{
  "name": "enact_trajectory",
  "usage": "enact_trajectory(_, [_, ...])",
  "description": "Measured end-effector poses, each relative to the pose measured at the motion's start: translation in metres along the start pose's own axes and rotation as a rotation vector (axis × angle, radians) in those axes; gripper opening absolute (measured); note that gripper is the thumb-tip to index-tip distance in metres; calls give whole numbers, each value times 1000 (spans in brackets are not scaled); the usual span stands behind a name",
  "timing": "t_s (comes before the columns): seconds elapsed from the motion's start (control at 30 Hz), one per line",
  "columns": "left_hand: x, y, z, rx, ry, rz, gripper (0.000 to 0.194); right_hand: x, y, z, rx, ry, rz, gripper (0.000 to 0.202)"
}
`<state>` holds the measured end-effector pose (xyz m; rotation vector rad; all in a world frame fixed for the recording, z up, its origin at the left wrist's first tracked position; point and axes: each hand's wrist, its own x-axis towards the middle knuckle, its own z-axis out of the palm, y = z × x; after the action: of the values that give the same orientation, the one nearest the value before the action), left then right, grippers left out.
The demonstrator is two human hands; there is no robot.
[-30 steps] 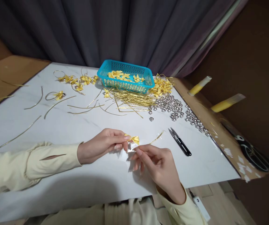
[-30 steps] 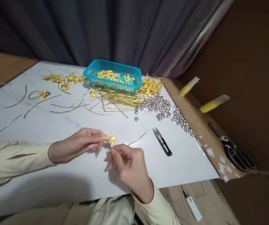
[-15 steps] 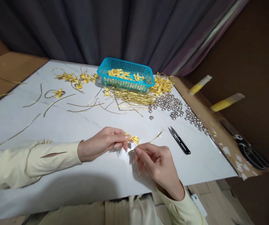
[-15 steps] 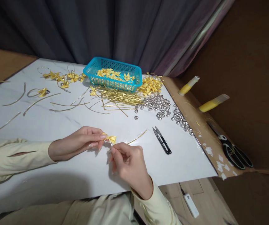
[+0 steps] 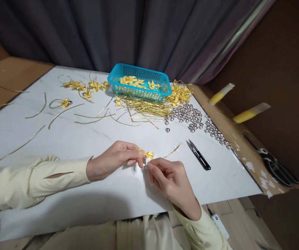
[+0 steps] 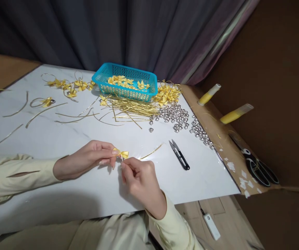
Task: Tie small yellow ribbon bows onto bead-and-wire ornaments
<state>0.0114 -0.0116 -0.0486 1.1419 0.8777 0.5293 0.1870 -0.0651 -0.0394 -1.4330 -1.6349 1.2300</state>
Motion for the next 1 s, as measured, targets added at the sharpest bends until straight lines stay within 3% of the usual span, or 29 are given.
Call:
enact_trajectory(0.23, [-9,4,10,213,105,112,24,2,-3,0,105,-51,91,25])
enact_trajectory(0.63, [-12,0,12,258,129,146,28,2,0,3,92,-4,50,26])
enact_trajectory(0.8, [-8,-6,10,183,108,149,28,3,0,4,41,58,-7,26])
enact_trajectory(1.0, [-3,-6,9,0,46,55,27,3,-2,4,25,98,-28,24])
